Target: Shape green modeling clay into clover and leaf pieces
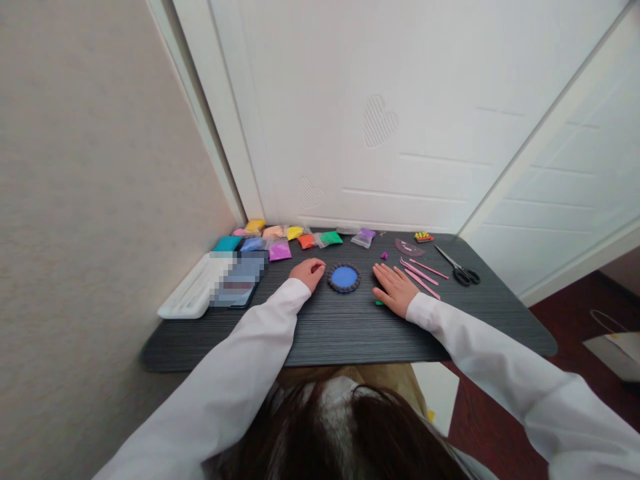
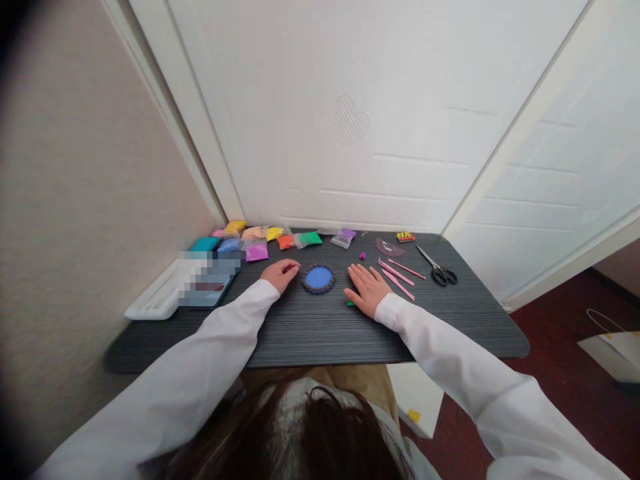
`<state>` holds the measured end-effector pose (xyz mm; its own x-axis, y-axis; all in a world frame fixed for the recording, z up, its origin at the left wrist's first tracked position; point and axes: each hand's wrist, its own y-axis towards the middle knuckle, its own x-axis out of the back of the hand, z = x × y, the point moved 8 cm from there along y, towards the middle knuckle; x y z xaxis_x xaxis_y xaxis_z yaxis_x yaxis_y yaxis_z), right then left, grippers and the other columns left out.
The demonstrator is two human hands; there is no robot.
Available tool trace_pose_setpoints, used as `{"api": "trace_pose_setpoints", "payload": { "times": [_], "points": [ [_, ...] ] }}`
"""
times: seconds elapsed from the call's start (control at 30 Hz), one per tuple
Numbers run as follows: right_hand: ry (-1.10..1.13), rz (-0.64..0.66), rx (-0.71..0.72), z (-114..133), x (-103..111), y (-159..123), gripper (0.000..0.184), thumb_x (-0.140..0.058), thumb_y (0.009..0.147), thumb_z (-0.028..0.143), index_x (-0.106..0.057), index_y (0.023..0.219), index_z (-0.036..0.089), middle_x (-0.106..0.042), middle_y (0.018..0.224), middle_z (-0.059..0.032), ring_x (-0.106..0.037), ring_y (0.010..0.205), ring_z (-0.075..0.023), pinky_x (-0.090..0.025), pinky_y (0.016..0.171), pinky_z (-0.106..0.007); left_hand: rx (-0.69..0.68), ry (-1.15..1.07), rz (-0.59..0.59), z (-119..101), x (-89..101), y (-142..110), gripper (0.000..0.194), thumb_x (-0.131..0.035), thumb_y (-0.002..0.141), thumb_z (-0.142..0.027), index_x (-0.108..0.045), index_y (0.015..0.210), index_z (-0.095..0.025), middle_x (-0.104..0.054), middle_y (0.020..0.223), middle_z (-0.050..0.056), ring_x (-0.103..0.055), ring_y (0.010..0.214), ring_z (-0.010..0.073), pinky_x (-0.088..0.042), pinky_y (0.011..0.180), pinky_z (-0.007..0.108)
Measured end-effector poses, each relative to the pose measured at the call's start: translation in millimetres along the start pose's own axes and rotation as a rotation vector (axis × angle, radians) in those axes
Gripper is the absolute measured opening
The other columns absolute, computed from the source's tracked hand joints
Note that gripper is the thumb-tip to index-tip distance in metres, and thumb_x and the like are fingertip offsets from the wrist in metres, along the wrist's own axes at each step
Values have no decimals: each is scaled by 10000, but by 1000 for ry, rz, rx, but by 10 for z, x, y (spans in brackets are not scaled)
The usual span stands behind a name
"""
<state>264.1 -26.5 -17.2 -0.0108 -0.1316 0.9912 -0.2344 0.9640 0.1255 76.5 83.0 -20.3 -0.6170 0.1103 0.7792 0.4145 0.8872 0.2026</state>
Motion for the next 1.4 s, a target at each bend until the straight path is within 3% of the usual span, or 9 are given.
{"api": "trace_pose_setpoints", "payload": {
  "times": [0.17,0.47,0.8,1.1,1.4],
  "points": [
    [-14,20,27,92,23,-213,604,-162,825,508,-197,1312,153,-240,1370,-56,-188,1266,-176,-151,1028,-374,2,-5,8,-22,16,-12,239,-430,806,-310,-542,929,-139,-575,895,45,-541,812,139,-437,746,352],
    [-10,-23,-60,-84,-43,257,607,-127,834,485,-201,1309,115,-233,1370,-88,-180,1268,-204,-154,1015,-408,25,26,24,-24,15,-2,245,-428,807,-308,-532,943,-132,-569,909,49,-544,808,139,-448,732,348],
    [-20,4,23,117,-8,-184,559,-134,838,474,-206,1310,181,-244,1370,-35,-199,1263,-177,-145,1027,-391,22,27,27,-7,2,0,245,-429,807,-302,-526,959,-137,-561,943,55,-542,827,142,-450,738,351],
    [-6,-17,-26,-24,-69,216,562,-128,846,455,-223,1304,143,-259,1362,-67,-203,1261,-198,-171,1010,-420,8,40,25,-12,12,-6,244,-427,809,-303,-527,955,-135,-564,931,53,-545,812,138,-454,726,343],
    [-11,31,47,179,5,-265,564,-145,836,481,-202,1311,184,-255,1365,-40,-205,1261,-188,-158,1023,-403,-13,18,18,-14,3,-2,237,-430,807,-300,-532,946,-137,-565,935,52,-542,825,141,-448,740,350]
  ]
}}
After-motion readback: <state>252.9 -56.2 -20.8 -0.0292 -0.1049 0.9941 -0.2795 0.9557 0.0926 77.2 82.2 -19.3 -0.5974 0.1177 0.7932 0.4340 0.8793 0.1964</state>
